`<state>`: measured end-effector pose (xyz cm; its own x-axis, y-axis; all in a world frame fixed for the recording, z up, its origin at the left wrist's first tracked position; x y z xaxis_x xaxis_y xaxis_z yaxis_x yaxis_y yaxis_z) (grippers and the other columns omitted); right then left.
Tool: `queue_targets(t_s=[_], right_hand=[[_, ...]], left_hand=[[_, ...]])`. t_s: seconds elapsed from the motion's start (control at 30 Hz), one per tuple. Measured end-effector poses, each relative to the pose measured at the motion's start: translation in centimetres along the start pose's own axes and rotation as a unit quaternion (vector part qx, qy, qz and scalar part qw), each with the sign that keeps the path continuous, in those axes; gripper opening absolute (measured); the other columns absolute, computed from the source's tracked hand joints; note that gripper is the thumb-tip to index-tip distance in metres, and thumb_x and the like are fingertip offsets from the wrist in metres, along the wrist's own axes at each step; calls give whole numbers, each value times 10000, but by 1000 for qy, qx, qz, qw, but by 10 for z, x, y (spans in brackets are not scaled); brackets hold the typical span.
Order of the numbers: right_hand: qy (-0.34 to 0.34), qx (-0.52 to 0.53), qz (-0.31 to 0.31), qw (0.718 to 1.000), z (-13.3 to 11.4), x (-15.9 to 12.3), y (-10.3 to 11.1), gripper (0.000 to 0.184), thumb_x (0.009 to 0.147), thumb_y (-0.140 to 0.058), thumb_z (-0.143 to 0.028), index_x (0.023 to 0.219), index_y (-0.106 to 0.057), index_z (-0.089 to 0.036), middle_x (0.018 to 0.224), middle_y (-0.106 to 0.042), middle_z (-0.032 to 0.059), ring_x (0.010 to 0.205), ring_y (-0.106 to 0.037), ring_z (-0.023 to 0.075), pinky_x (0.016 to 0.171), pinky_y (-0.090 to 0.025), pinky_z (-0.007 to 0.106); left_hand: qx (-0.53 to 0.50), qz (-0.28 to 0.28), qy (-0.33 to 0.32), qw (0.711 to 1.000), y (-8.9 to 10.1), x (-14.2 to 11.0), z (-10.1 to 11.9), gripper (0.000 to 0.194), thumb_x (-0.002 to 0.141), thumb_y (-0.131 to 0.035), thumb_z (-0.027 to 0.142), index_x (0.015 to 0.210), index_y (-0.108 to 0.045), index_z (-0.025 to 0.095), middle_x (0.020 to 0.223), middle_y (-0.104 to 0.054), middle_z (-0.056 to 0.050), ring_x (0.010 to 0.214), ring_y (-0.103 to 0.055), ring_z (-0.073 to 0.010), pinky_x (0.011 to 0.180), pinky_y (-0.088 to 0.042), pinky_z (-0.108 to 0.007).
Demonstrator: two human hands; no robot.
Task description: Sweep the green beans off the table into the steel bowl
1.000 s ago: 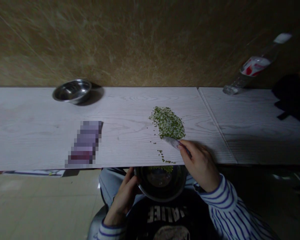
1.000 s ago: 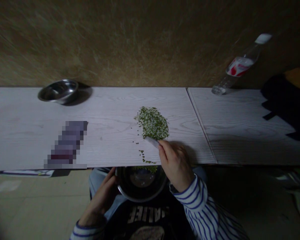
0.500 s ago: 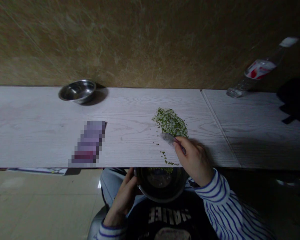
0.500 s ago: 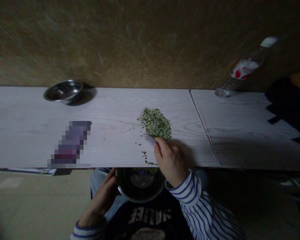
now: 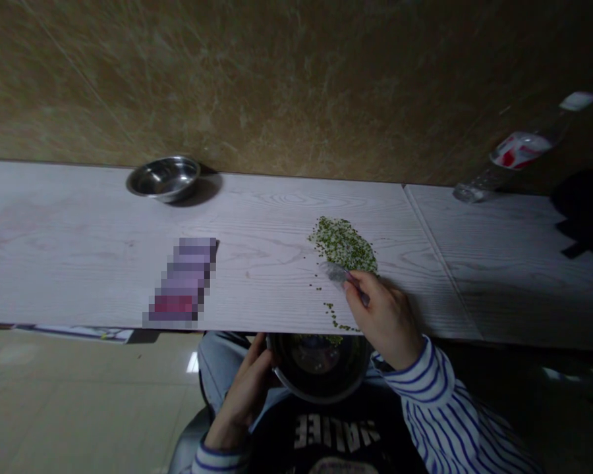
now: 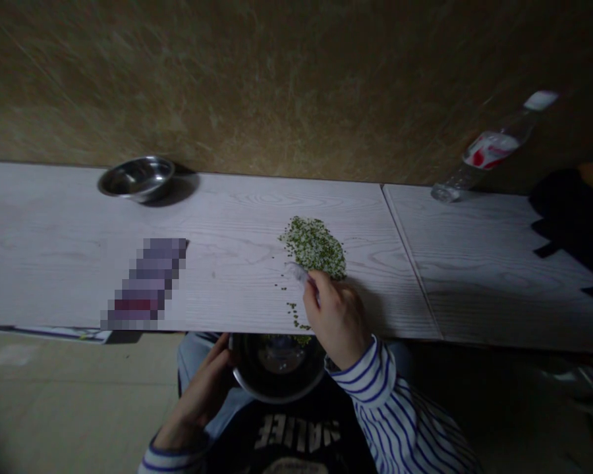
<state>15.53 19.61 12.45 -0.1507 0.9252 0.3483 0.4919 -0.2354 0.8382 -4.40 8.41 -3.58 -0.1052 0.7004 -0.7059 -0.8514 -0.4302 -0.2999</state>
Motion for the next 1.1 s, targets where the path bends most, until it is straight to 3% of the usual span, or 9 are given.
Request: queue_targets(t_s=[0.23, 0.4, 0.67, 0.9, 1.1], right_hand=[[2, 9, -13, 1000, 0, -8, -2, 172, 888, -525, -209, 981, -667, -178, 861, -777, 93, 723, -745, 235, 659, -572, 317], [-34, -8, -7, 999, 12, -8, -2, 192, 888, -516, -218, 1003, -662, -168, 849, -780, 94, 745, -748, 257, 649, -569, 332], [-47, -32, -23, 998, 2, 15, -14, 218, 888, -520, -205, 1057, -655, -173, 833, -778, 90, 740, -745, 262, 633, -543, 327], [-33, 0, -44, 998, -4, 13, -16, 185, 886, -530, -202, 1034, -641, -188, 861, -780, 75, 764, -746, 248, 654, -537, 314], [8, 46, -76, 996, -7, 46, -12, 148, 885, -549, -221, 1000, -639, -202, 871, -767, 61, 821, -731, 224, 702, -525, 302]], left_hand=[[3, -13, -1, 1000, -2, 0, 1, 781, 615, -647, 217, 1369, -457, 141, 755, -623, 21, 628, -502, -152, 524, -408, -265], [5, -5, -2, 1000, 0, 0, 1, 744, 635, -637, 214, 1360, -482, 148, 722, -611, 29, 618, -502, -151, 521, -403, -260], [-3, -1, -1, 1000, 6, 1, 1, 839, 656, -643, 227, 1452, -388, 146, 900, -700, -44, 692, -573, -186, 577, -454, -294], [-22, 10, -3, 1000, 11, 1, 1, 857, 648, -638, 190, 1467, -384, 168, 966, -712, -58, 693, -591, -177, 608, -456, -287], [-20, 6, -10, 1000, 8, 0, 7, 847, 642, -643, 195, 1456, -409, 159, 992, -711, -60, 632, -555, -153, 557, -434, -275]])
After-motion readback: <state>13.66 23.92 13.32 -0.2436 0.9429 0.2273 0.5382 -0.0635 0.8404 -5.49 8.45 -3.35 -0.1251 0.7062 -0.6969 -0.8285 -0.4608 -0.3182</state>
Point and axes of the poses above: each hand's wrist, its own x-axis towards the middle knuckle, its own y-axis out of the back of the hand, z = x × y, the point moved 8 cm from there along x, towards the middle knuckle
